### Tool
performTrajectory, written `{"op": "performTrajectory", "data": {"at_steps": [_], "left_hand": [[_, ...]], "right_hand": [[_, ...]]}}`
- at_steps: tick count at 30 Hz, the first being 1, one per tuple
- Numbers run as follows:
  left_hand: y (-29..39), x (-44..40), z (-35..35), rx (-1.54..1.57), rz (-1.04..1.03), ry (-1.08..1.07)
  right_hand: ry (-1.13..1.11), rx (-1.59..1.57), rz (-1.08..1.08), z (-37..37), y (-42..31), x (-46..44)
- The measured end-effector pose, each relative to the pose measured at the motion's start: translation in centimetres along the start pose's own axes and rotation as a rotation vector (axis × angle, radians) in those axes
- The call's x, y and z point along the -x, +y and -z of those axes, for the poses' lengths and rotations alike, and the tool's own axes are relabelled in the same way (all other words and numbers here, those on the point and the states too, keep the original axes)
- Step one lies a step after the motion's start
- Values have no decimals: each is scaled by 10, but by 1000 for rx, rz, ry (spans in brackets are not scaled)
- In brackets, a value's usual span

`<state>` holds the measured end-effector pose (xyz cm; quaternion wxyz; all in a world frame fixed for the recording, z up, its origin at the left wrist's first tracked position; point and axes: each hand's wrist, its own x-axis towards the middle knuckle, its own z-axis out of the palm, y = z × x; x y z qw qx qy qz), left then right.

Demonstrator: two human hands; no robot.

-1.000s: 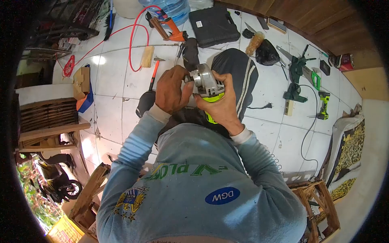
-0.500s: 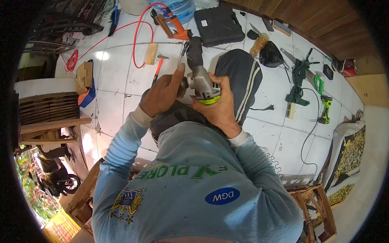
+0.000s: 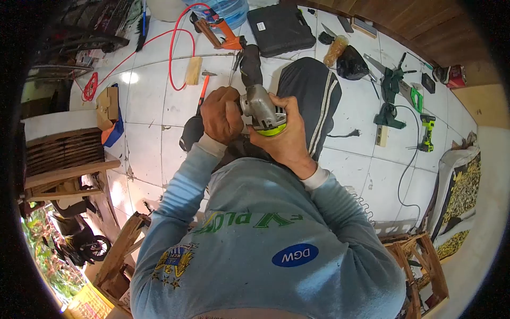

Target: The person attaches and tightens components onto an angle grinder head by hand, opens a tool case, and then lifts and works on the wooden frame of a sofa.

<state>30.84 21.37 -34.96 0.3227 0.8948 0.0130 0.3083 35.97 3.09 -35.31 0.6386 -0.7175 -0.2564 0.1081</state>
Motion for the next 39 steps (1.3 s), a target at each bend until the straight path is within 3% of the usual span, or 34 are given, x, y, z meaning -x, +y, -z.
{"op": "performTrajectory", "data": {"at_steps": [9,12,15,18,20,22,24,25,28,30,32,38,39], "left_hand": [[30,5,5,257,407,-47],[41,4,8,271,532,26],[25,20,-2,471,711,-20],[25,25,-4,63,579,-24],[5,26,-1,21,369,-114],[3,7,19,263,687,-313],[16,-21,48,823,1513,-634],[29,-32,60,815,1597,-742],[33,-31,65,848,1638,-703],[20,-3,50,327,1035,-529],[-6,37,25,-338,121,-306],[-9,40,-28,-377,15,81],[-11,37,-30,-295,70,50]], "right_hand": [[67,-15,82,-10,8,10],[74,64,150,-13,2,8],[60,103,153,-13,1,8],[62,145,116,-14,-1,13],[86,170,141,-16,0,8],[94,205,230,-18,1,5],[93,212,270,-15,-1,4],[80,197,262,-17,-5,8],[66,165,263,-20,-10,8],[52,125,227,-21,-2,8],[59,99,186,-19,-3,5],[68,61,8,-8,1,1],[63,66,-27,-7,1,0]]}}
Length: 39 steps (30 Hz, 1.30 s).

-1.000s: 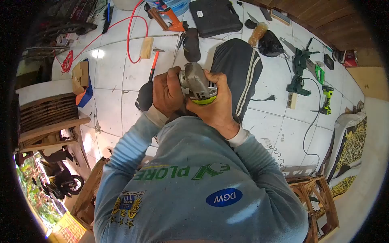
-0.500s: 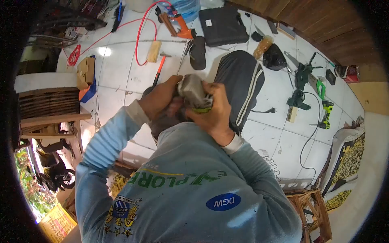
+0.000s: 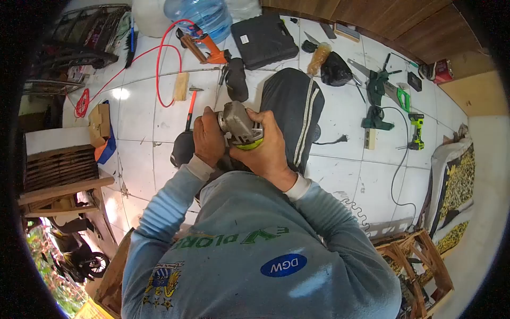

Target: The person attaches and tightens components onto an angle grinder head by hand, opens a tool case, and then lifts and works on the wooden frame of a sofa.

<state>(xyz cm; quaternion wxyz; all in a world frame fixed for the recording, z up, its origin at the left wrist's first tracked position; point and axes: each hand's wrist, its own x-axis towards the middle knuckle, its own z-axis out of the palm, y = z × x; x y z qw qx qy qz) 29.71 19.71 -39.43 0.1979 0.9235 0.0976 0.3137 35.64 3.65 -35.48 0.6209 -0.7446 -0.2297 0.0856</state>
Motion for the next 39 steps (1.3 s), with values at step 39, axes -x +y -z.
{"op": "performTrajectory", "data": {"at_steps": [39], "left_hand": [[56,-94,5,594,-127,93]], "right_hand": [[-355,-1150,-483,23,83,-41]]}}
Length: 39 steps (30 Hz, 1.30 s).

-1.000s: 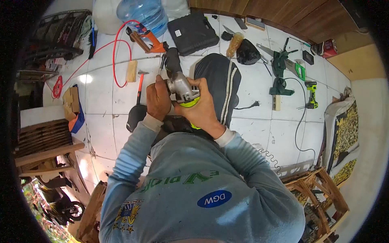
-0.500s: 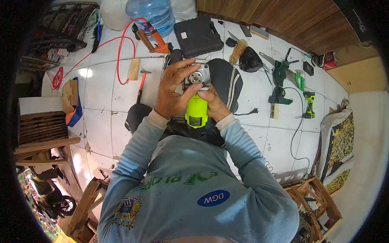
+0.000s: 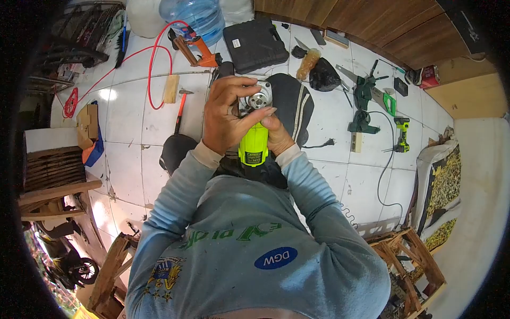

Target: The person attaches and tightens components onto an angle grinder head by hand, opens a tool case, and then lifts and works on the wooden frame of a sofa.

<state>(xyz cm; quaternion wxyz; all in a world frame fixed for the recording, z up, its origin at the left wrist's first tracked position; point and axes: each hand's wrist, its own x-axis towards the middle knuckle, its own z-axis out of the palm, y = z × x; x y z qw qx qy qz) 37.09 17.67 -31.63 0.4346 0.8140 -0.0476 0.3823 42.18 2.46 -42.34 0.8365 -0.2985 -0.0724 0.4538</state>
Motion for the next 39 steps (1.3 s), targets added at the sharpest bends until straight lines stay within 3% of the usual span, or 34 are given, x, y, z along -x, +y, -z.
{"op": "performTrajectory", "data": {"at_steps": [9,15,19,22,27,39], "left_hand": [[0,-2,0,-4,11,14],[-7,3,2,-7,70,33],[-13,9,12,-4,145,76],[-9,12,25,74,282,22],[-7,8,44,154,306,-87],[-11,-5,66,128,162,-191]], "right_hand": [[-33,24,-35,3,-7,-1],[42,19,74,-24,-11,-3],[204,310,291,-57,-19,-4],[262,675,464,-57,-21,-2],[351,1008,627,-72,-25,7],[386,1204,857,-80,-26,11]]}}
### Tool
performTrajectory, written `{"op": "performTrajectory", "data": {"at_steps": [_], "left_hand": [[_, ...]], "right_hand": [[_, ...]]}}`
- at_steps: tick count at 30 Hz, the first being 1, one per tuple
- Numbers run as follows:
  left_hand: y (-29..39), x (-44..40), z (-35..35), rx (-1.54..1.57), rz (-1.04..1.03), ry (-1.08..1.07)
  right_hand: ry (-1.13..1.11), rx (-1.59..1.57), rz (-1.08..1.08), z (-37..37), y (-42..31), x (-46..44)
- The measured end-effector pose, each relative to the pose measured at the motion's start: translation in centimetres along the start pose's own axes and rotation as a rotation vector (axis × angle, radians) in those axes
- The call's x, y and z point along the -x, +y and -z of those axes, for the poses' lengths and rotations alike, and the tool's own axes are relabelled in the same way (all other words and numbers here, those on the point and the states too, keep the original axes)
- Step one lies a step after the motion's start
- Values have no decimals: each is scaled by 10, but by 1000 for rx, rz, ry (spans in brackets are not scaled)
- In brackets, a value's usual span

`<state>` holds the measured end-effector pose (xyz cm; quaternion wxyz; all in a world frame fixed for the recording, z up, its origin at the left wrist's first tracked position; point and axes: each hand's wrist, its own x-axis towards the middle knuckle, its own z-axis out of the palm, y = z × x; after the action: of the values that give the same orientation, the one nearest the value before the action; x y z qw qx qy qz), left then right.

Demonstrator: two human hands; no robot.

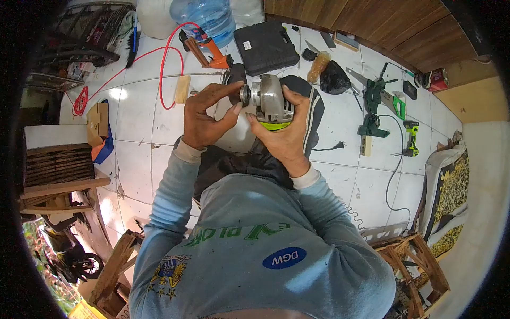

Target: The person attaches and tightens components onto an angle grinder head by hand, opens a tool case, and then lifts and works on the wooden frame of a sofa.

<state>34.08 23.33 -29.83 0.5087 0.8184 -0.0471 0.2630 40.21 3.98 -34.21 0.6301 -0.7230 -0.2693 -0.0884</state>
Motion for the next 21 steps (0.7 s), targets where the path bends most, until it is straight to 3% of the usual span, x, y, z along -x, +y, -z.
{"op": "performTrajectory", "data": {"at_steps": [6,21], "left_hand": [[1,3,2,34,14,-8],[9,6,-5,39,23,-31]], "right_hand": [[21,95,122,-1,-9,2],[46,79,140,9,4,13]]}}
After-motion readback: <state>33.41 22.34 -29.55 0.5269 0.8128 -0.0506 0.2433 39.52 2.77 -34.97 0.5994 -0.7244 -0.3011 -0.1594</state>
